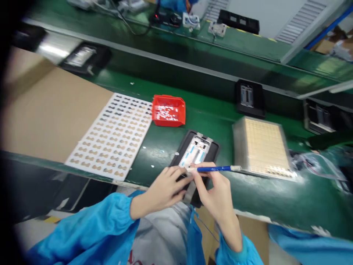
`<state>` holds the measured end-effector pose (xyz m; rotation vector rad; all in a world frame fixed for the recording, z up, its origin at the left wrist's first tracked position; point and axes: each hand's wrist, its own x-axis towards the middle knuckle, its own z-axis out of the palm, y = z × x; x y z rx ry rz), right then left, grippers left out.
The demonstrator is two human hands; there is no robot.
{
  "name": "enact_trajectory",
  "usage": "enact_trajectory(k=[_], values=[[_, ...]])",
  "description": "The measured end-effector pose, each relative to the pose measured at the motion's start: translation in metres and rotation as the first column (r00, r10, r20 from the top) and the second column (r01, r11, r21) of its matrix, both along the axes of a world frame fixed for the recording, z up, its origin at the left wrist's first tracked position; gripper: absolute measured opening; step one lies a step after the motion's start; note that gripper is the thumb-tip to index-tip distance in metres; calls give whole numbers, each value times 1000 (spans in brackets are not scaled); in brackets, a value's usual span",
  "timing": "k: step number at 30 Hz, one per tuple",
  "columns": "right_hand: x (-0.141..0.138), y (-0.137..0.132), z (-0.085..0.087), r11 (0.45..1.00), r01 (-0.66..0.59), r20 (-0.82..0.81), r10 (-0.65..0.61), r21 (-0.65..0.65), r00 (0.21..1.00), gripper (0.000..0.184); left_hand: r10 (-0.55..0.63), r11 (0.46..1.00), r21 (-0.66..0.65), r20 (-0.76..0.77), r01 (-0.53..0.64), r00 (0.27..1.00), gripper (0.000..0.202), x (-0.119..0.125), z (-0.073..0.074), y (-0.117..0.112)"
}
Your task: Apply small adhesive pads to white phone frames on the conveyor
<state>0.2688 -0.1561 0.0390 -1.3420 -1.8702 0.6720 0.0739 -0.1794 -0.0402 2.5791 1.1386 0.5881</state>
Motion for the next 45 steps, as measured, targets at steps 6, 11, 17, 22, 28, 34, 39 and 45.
enact_trajectory(k=[6, 11, 17, 22, 28, 34, 39, 45], values=[[-61, 70, 28, 931, -354, 134, 341, 90, 931, 13, -4, 997, 71, -70, 9, 998, 47, 11, -9, 8], [-135, 168, 11, 927, -357, 345, 299, 117, 890, 12, 34, 990, 136, -52, -27, 998, 48, 16, -15, -1], [-188, 225, -30, 907, -404, 603, 257, 119, 755, 16, 176, 956, 227, 64, -186, 982, 50, 23, -22, -21], [-187, 216, -25, 928, -346, 581, 208, 137, 787, 15, 161, 946, 261, 130, -191, 978, 48, 21, -19, -17], [-105, 158, 16, 972, -223, -193, 206, -69, 959, 21, 127, 974, 168, 158, -154, 979, 29, 17, -11, -10], [1, 93, 2, 967, -23, -194, -27, -252, 981, 39, 146, 988, 25, 135, -151, 980, 23, 23, -3, 7], [49, 77, -28, 992, 117, 226, -125, 47, 966, 37, 153, 982, 101, 71, -160, 986, 35, 48, 0, 47], [47, 86, -41, 992, 93, 294, -114, 83, 949, 26, 167, 982, 106, -77, -159, 983, 50, 62, -10, 66]])
